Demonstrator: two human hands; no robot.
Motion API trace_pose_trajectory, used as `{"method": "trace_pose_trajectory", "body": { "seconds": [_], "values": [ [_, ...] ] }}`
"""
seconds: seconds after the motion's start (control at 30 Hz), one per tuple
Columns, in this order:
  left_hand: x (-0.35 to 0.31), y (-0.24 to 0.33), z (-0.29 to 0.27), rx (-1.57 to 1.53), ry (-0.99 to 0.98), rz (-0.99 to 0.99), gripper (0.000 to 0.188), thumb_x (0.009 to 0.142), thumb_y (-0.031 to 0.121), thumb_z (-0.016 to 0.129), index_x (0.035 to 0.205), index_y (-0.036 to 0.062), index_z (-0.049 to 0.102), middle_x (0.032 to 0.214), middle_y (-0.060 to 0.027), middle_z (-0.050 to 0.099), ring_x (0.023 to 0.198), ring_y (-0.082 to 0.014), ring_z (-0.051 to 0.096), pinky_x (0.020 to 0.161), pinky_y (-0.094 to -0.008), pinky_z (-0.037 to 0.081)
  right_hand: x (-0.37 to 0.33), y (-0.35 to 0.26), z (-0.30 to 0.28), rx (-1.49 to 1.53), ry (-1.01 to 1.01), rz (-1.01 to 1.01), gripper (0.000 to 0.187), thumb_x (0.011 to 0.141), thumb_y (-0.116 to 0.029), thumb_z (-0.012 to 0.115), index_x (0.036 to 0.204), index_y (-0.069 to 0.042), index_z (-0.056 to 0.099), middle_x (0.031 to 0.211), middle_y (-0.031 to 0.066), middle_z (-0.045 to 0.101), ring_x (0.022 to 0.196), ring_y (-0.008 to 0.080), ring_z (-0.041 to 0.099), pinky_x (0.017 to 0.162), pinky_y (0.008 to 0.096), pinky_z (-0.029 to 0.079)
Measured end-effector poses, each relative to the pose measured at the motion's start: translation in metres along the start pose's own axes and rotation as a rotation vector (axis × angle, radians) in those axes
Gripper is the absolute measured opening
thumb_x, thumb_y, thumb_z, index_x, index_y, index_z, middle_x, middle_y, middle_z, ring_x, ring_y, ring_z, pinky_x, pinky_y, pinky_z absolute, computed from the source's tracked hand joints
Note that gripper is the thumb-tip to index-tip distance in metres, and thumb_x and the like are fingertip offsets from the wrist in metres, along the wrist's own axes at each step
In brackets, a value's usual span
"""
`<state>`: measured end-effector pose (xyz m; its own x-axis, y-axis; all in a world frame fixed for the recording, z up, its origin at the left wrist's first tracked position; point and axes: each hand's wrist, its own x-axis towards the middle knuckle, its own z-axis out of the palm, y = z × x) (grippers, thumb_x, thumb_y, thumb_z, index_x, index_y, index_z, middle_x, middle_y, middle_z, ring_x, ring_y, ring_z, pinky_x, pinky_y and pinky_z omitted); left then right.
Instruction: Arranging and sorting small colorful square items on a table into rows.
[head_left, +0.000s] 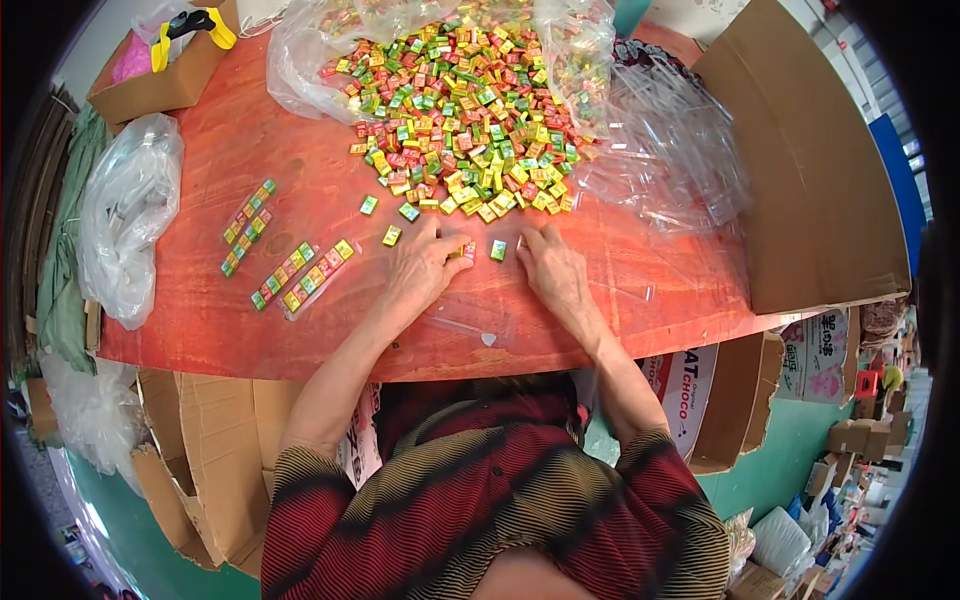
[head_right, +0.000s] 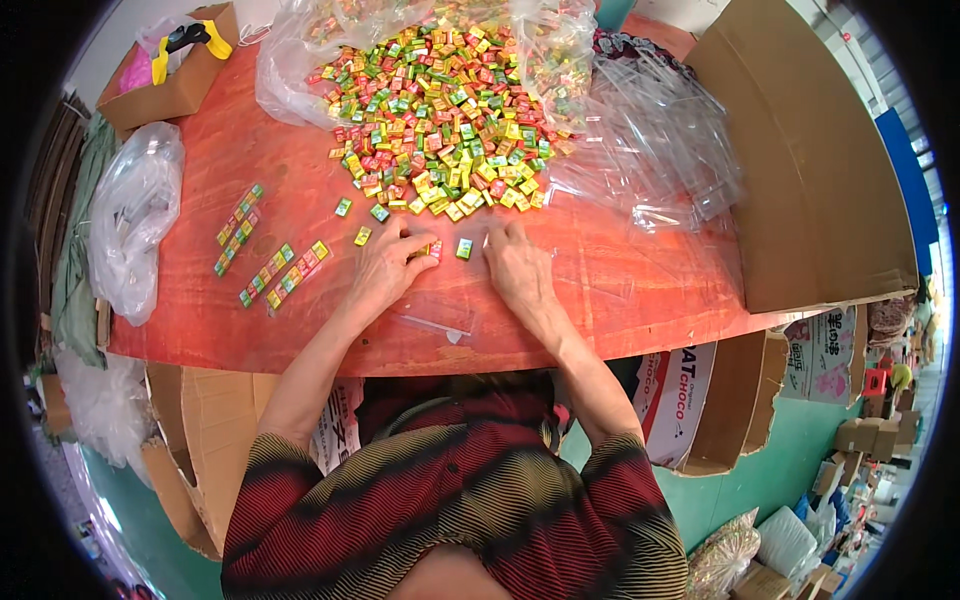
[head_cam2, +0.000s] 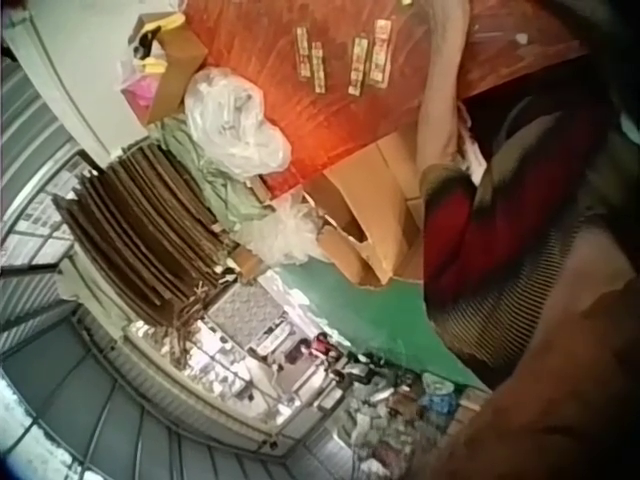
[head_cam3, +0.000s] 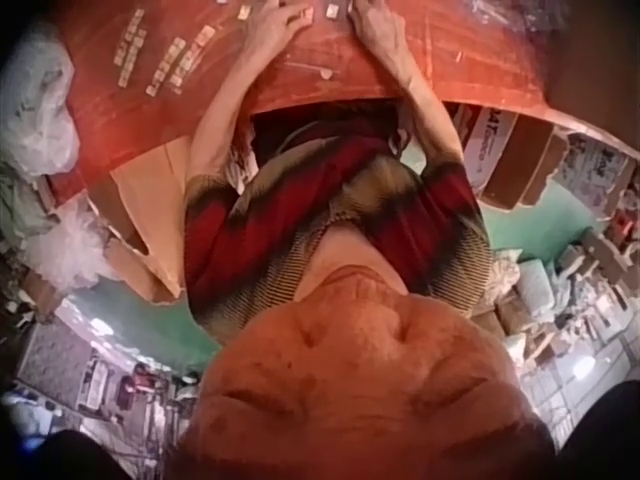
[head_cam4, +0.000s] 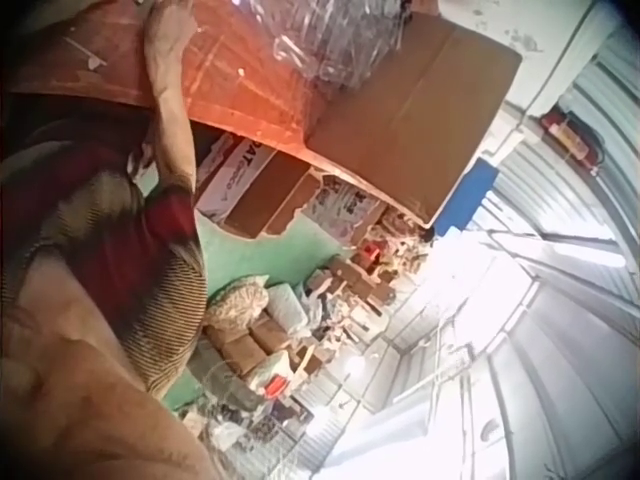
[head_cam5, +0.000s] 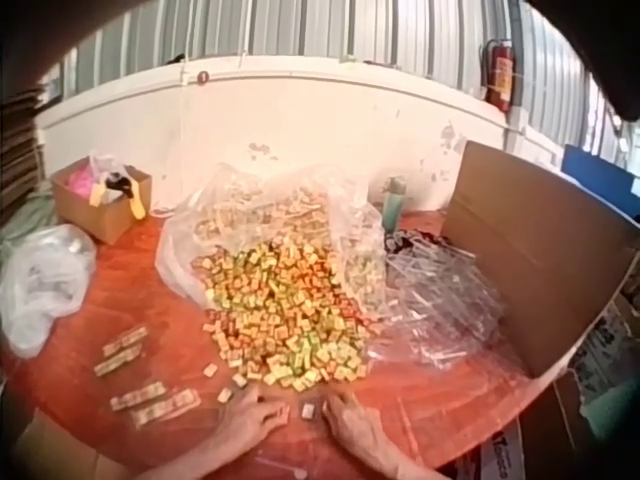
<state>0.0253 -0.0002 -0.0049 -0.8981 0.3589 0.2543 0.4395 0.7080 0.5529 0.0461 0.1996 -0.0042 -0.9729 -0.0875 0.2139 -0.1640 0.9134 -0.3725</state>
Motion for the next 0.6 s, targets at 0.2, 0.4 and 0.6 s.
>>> {"method": "trace_pose_trajectory", "body": {
  "seconds": [0.2, 0.4, 0.6],
  "values": [
    [0.001, 0.009, 0.002, 0.032, 0.092, 0.113, 0.034, 0.061, 0.023, 0.074, 0.092, 0.0119, 0.066, 0.079, -0.0086, 0.047, 0.081, -0.0266, 0.051, 0.067, -0.0386, 0.042, 0.009, -0.010, -0.002, 0.220, -0.027, -0.117, 0.020, 0.080, -0.016, 0.057, 0.099, -0.007, 0.055, 0.088, 0.0151, 0.053, 0.075, 0.0340, 0.057, 0.060, 0.0417, 0.047],
    [0.003, 0.005, -0.010, -0.089, -0.038, 0.026, 0.049, 0.069, 0.017, 0.070, 0.114, 0.0123, 0.054, 0.094, -0.0103, 0.049, 0.089, -0.0277, 0.052, 0.076, -0.0381, 0.043, 0.057, 0.015, 0.006, -0.068, 0.108, 0.033, 0.025, 0.080, -0.016, 0.058, 0.103, -0.007, 0.055, 0.090, 0.0149, 0.054, 0.080, 0.0337, 0.057, 0.063, 0.0419, 0.047],
    [-0.001, 0.004, -0.026, -0.147, -0.182, -0.116, 0.041, 0.076, 0.006, 0.062, 0.115, 0.0080, 0.051, 0.102, -0.0134, 0.048, 0.094, -0.0313, 0.051, 0.079, -0.0390, 0.043, 0.053, 0.015, -0.007, 0.039, 0.011, 0.042, 0.022, 0.080, -0.019, 0.058, 0.098, -0.006, 0.057, 0.095, 0.0146, 0.055, 0.085, 0.0326, 0.057, 0.068, 0.0408, 0.047]
  ]
}}
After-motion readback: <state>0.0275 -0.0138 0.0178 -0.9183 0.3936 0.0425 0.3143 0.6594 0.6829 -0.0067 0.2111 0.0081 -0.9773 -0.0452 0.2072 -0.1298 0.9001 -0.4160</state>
